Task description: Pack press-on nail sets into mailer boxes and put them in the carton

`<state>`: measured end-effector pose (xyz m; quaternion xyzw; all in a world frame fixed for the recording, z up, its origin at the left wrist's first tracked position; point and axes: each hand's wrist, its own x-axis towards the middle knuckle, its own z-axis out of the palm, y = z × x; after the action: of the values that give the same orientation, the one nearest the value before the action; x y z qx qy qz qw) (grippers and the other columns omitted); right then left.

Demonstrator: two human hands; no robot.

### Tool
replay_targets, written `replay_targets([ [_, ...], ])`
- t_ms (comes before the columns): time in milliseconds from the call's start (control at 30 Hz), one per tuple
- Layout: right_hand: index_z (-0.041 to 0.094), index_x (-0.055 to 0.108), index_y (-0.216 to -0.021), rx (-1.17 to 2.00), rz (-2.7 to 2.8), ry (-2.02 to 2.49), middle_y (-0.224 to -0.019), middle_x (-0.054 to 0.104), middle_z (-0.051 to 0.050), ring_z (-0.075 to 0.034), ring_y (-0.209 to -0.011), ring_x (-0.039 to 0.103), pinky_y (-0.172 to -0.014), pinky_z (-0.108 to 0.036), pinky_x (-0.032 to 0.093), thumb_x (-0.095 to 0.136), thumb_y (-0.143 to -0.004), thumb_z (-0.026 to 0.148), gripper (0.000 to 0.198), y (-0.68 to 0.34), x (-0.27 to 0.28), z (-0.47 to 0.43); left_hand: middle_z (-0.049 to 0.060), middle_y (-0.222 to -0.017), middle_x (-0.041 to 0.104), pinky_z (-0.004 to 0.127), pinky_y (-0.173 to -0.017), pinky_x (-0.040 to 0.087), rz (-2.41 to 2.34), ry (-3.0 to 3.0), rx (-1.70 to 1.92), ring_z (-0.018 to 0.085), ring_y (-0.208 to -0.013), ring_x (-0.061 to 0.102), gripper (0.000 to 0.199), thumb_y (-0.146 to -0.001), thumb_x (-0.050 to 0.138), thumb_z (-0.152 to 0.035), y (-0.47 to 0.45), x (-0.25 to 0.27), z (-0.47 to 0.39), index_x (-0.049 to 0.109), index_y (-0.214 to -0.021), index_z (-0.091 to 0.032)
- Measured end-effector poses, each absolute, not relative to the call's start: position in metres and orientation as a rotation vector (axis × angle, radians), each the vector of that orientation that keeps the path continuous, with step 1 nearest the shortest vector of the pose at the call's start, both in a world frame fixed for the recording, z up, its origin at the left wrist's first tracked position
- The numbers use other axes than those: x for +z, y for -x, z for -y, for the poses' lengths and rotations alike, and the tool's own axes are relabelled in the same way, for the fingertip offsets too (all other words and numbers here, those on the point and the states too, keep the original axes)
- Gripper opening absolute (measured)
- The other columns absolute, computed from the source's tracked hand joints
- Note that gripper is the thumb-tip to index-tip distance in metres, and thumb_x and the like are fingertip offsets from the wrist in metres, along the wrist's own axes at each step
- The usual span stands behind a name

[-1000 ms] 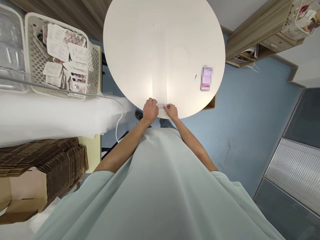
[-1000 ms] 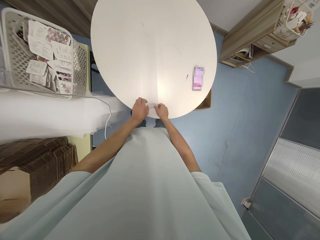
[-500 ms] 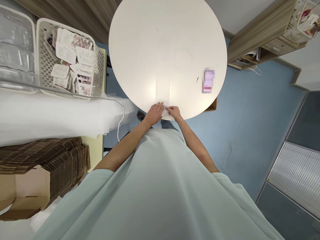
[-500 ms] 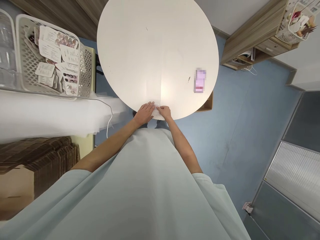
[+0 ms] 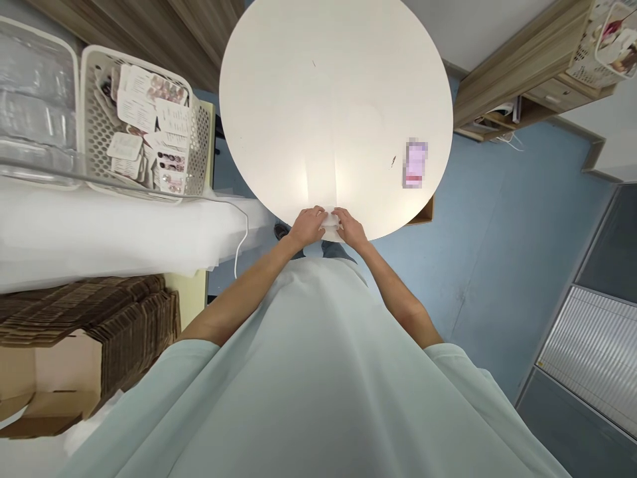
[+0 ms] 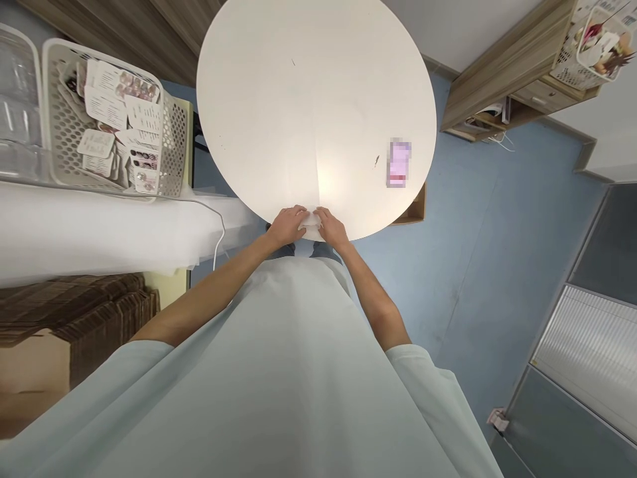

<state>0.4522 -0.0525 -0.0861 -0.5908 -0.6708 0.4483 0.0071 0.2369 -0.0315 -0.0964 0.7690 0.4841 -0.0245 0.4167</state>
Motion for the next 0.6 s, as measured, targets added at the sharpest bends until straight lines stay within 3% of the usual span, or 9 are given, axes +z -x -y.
replay_targets([
  [167,0.022,0.064,-0.154,1.454,1.910,1.891,-0.160,0.069,-0.010,-0.027,-0.111,0.076,-0.104,-0.044,0.063,0.051,-0.102,0.022,0.054,-0.455,-0.099,0.049,0.014,-0.156,0.069,0.048,-0.123,0.055,-1.343,-1.675,-0.004,0.036,-0.136,0.072,0.054,-0.095,0.066,-0.025,-0.234,-0.094,0.023,0.073,-0.148,-0.019],
  [400,0.023,0.068,-0.150,1.465,1.744,1.973,-0.150,0.076,-0.009,-0.022,-0.105,0.074,-0.105,-0.037,0.060,0.053,-0.113,0.036,0.042,-0.447,-0.098,0.027,0.012,-0.154,0.075,0.043,-0.124,0.054,-1.582,-1.300,0.091,0.032,-0.143,0.070,0.050,-0.102,0.068,-0.039,-0.232,-0.096,0.012,0.071,-0.148,-0.019],
  [600,0.018,0.070,-0.147,1.382,1.741,2.083,-0.139,0.077,-0.012,-0.024,-0.107,0.075,-0.105,-0.037,0.060,0.052,-0.117,0.039,0.041,-0.437,-0.099,0.012,0.012,-0.150,0.077,0.041,-0.115,0.059,-1.715,-1.157,0.114,0.030,-0.132,0.075,0.049,-0.097,0.071,-0.028,-0.236,-0.103,0.002,0.068,-0.145,-0.019],
])
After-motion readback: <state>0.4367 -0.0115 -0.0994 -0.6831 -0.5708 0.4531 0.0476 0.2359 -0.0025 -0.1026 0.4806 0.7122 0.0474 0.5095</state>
